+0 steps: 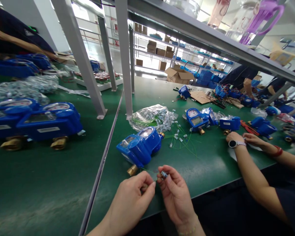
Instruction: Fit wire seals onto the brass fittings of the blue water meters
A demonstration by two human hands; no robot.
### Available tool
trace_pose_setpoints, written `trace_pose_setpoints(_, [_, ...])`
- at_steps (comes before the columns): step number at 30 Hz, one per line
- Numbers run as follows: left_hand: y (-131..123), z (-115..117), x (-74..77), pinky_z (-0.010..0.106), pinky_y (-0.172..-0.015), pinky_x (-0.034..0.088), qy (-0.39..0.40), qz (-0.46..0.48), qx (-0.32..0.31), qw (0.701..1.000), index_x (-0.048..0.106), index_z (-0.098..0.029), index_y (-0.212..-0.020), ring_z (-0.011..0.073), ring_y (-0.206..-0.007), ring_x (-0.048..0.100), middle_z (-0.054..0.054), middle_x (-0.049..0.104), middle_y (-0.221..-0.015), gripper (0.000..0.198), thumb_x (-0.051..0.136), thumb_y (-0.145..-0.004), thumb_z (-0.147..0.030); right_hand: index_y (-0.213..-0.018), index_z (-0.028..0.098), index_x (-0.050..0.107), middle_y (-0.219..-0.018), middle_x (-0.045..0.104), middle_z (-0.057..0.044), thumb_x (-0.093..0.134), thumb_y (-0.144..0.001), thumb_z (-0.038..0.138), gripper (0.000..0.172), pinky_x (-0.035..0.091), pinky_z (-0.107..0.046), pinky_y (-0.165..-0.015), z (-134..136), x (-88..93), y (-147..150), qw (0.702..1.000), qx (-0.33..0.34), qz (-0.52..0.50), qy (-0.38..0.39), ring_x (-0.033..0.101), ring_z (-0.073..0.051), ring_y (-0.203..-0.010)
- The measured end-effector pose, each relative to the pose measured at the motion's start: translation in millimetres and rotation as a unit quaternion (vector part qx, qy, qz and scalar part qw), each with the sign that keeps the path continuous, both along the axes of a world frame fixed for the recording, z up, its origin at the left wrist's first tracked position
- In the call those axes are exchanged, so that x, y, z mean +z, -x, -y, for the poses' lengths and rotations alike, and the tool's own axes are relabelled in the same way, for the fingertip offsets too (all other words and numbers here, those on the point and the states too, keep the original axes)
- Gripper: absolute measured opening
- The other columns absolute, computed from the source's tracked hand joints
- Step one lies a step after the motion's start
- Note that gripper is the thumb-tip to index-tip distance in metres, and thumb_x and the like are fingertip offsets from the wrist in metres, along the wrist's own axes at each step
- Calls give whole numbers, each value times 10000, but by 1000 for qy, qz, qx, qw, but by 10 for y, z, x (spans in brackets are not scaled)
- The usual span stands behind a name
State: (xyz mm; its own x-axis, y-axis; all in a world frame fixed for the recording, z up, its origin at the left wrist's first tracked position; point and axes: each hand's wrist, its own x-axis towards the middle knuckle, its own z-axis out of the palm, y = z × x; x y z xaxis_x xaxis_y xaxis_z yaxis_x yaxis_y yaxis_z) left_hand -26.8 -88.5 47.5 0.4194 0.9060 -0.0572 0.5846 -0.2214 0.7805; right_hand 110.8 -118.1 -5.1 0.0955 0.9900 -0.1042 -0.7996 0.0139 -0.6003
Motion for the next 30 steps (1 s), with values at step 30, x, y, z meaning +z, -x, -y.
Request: trace_pose_setpoints(30, [14, -68, -142, 224, -570, 351, -5, -2, -16, 1000, 535, -209, -743, 114, -586, 530, -59, 554, -627, 255, 462, -880, -412, -1039, 187, 659, -1064, 637, -66, 683, -789, 232, 255, 442, -272, -870, -45, -106, 11, 988, -28, 147, -46, 580, -146, -917])
